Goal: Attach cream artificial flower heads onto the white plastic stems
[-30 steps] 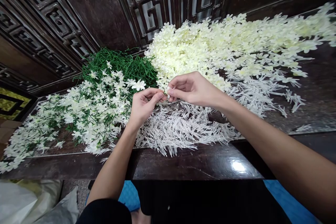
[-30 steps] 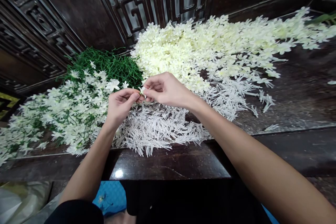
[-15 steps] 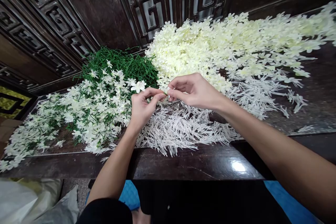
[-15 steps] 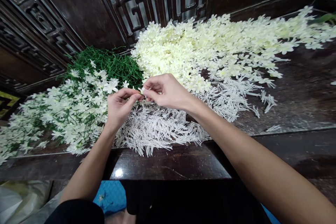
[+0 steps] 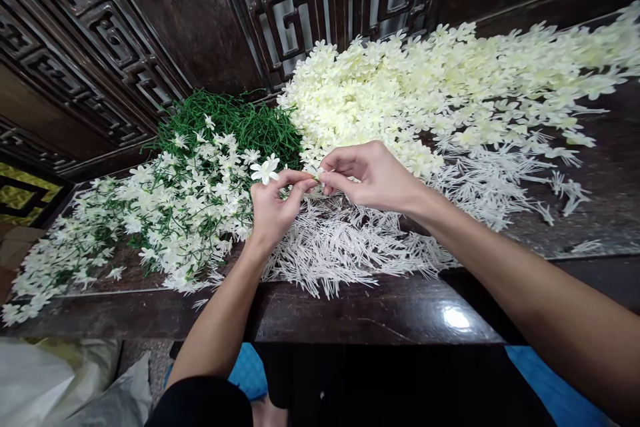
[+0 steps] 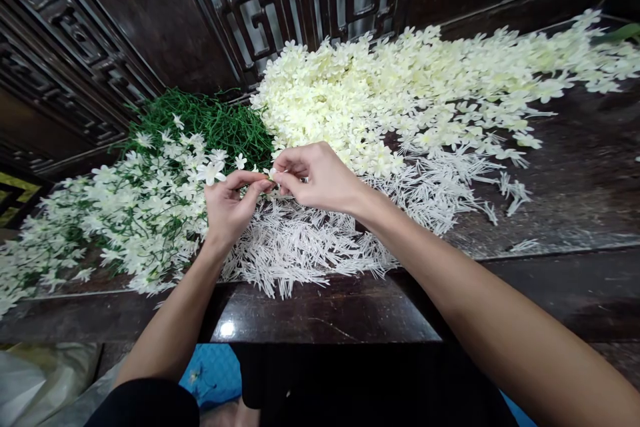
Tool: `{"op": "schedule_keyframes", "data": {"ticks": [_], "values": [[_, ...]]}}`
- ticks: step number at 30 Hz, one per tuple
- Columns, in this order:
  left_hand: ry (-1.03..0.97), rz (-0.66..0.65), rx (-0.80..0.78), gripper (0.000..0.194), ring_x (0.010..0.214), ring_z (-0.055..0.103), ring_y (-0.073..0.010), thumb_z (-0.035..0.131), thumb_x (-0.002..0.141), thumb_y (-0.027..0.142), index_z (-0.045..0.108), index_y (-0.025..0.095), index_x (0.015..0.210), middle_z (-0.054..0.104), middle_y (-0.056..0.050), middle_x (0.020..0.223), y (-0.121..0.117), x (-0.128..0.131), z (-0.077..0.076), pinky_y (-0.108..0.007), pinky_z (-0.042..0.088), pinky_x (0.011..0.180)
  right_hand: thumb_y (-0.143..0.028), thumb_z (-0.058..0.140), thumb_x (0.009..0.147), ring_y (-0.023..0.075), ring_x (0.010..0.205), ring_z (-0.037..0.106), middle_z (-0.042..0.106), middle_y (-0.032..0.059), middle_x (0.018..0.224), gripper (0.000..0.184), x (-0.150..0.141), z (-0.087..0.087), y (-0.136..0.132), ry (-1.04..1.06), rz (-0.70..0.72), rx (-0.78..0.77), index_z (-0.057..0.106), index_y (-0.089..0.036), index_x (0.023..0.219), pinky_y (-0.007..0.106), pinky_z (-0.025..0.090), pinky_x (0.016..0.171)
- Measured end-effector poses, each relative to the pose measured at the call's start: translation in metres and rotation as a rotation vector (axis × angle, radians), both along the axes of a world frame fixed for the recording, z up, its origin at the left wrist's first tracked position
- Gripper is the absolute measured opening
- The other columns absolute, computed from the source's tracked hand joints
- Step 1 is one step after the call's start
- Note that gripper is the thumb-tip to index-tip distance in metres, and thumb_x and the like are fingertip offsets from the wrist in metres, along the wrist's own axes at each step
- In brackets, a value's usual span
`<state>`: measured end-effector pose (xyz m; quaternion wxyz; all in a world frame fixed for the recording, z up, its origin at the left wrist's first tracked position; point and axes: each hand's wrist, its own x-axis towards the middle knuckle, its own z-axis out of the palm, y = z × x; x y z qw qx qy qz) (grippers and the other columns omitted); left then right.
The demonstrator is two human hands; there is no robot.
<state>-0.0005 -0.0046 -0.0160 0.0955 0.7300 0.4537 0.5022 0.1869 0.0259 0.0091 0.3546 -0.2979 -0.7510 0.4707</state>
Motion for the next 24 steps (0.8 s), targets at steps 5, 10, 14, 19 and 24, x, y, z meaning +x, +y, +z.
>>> {"op": "schedule_keyframes", "data": {"ticks": [5, 10, 14, 19, 24], "values": [[0.064, 0.002, 0.057, 0.004, 0.057, 0.068, -0.0099, 0.068, 0.082, 0.017, 0.071, 0.020, 0.082, 0.076, 0.000, 0.071, -0.0001, -0.0002, 0.0001, -0.021, 0.049, 0.048, -0.022, 0.059, 0.086, 0.0160, 0.067, 0.067, 0.070, 0.0037, 0.074, 0.009, -0.0006, -0.0008, -0.0006, -0.027, -0.001, 0.005, 0.066, -0.017, 0.082, 0.037, 0.060, 0.066], [0.045, -0.008, 0.067, 0.005, 0.058, 0.069, -0.0105, 0.068, 0.083, 0.017, 0.071, 0.020, 0.081, 0.076, 0.000, 0.070, 0.0009, 0.0003, 0.0000, -0.020, 0.051, 0.048, -0.023, 0.059, 0.086, 0.0164, 0.067, 0.067, 0.070, 0.0049, 0.075, 0.010, -0.0019, 0.0005, -0.0017, -0.039, 0.003, -0.022, 0.066, -0.016, 0.083, 0.036, 0.058, 0.062], [0.026, -0.025, 0.051, 0.004, 0.059, 0.070, -0.0107, 0.068, 0.084, 0.020, 0.071, 0.022, 0.083, 0.076, 0.001, 0.070, 0.0011, -0.0009, -0.0002, -0.020, 0.053, 0.049, -0.022, 0.059, 0.087, 0.0151, 0.063, 0.065, 0.070, 0.0061, 0.075, 0.009, -0.0023, 0.0016, -0.0022, -0.028, 0.012, -0.059, 0.066, -0.015, 0.086, 0.031, 0.053, 0.053], [0.031, -0.034, 0.040, 0.006, 0.063, 0.071, -0.0111, 0.066, 0.084, 0.018, 0.070, 0.023, 0.084, 0.076, 0.001, 0.072, 0.0010, -0.0034, -0.0014, -0.022, 0.054, 0.055, -0.020, 0.059, 0.087, 0.0127, 0.060, 0.063, 0.070, 0.0055, 0.074, 0.008, -0.0021, 0.0023, -0.0030, -0.020, 0.019, -0.081, 0.066, -0.015, 0.087, 0.027, 0.049, 0.048], [0.006, -0.058, 0.025, 0.008, 0.067, 0.071, -0.0129, 0.066, 0.084, 0.018, 0.071, 0.024, 0.085, 0.076, 0.000, 0.076, 0.0018, -0.0046, -0.0046, -0.026, 0.056, 0.060, -0.021, 0.059, 0.087, 0.0142, 0.063, 0.065, 0.070, 0.0052, 0.075, 0.008, -0.0023, 0.0015, -0.0032, -0.028, 0.018, -0.081, 0.065, -0.017, 0.085, 0.030, 0.053, 0.053]]}}
